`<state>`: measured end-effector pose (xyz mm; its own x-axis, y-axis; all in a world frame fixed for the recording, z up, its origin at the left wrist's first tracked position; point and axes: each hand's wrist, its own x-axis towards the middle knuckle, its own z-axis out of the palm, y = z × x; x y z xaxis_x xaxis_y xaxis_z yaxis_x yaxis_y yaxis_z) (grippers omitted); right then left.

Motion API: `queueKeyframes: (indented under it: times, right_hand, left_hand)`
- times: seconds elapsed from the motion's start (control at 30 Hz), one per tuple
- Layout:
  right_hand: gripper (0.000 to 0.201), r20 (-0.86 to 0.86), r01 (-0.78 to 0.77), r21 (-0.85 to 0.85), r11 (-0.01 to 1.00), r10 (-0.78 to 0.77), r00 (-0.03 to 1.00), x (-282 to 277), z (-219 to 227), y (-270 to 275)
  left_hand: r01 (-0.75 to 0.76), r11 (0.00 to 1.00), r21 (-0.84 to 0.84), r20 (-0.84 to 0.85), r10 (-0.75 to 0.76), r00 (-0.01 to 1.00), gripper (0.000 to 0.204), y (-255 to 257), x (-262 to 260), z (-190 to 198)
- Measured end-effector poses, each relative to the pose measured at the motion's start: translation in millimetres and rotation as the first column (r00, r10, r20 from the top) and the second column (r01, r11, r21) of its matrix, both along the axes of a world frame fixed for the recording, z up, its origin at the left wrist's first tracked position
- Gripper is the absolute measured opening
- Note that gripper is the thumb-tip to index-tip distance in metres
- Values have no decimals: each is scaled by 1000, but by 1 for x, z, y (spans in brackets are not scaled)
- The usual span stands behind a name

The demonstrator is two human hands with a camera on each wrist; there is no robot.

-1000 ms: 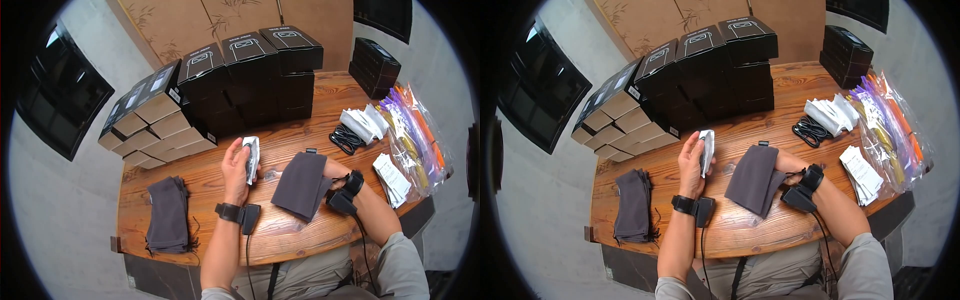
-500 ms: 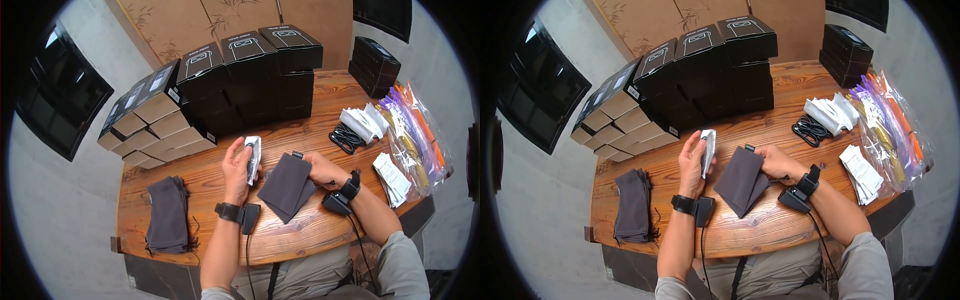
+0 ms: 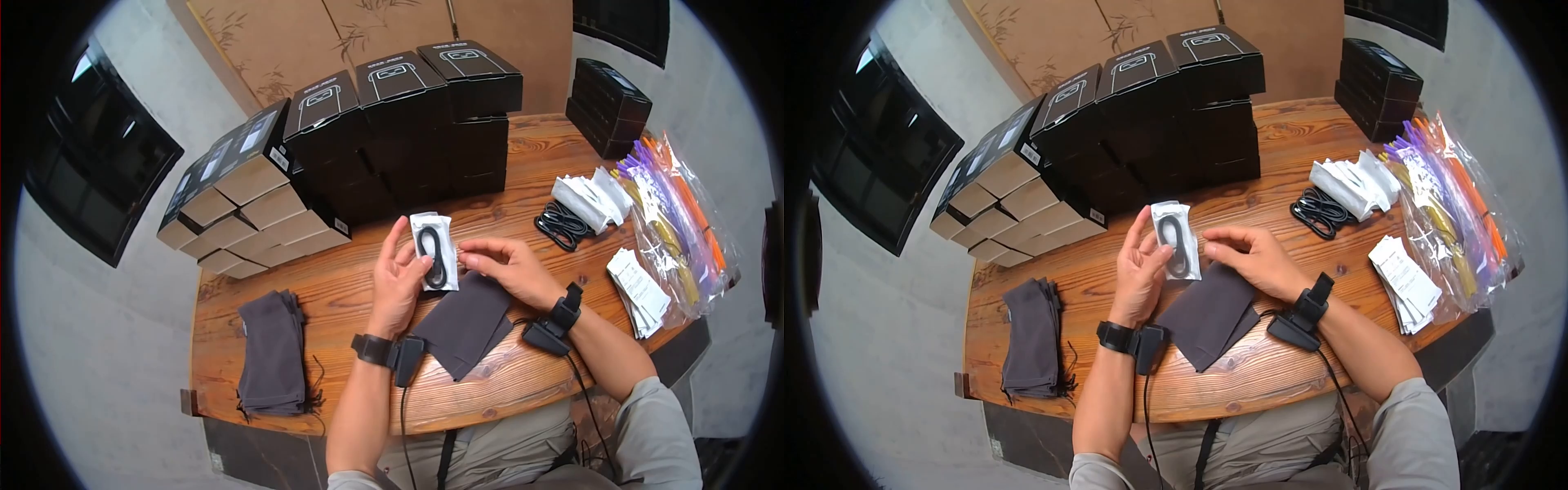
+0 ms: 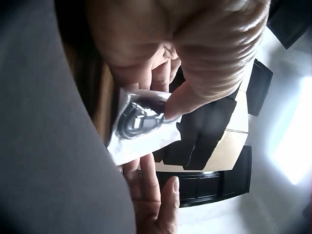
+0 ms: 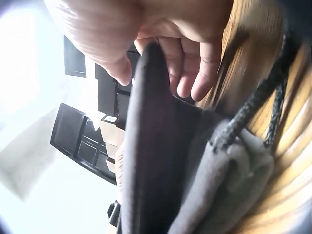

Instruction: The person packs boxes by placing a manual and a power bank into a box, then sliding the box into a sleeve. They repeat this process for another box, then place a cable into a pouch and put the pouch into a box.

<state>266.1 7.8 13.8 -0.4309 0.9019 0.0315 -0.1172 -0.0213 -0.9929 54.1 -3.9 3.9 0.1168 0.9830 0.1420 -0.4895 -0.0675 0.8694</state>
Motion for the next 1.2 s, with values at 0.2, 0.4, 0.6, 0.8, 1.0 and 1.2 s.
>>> queueKeyframes:
  times: [0.2,0.4,0.6,0.8,1.0,1.2]
  right_hand:
    - [30,45,-60,-1,998,60,997,-3,-6,-4]
    - [25,36,-15,53,998,13,999,-1,-13,-1]
    - [22,-96,225,34,974,-221,971,3,-6,3]
    - [24,206,488,512,707,-653,729,19,2,14]
    - [25,544,293,671,681,-721,430,45,4,20]
    - [25,458,177,828,532,-823,335,53,3,22]
  left_hand:
    - [54,998,34,9,-54,999,79,-5,10,1]
    - [61,998,33,-105,-57,993,77,-7,13,6]
    - [197,980,-41,-294,-200,935,76,-9,6,0]
    - [356,934,16,-640,-264,721,74,-15,7,14]
    - [340,940,-6,-662,-259,704,62,-14,7,8]
    - [291,956,-30,-559,-258,788,48,-8,3,-8]
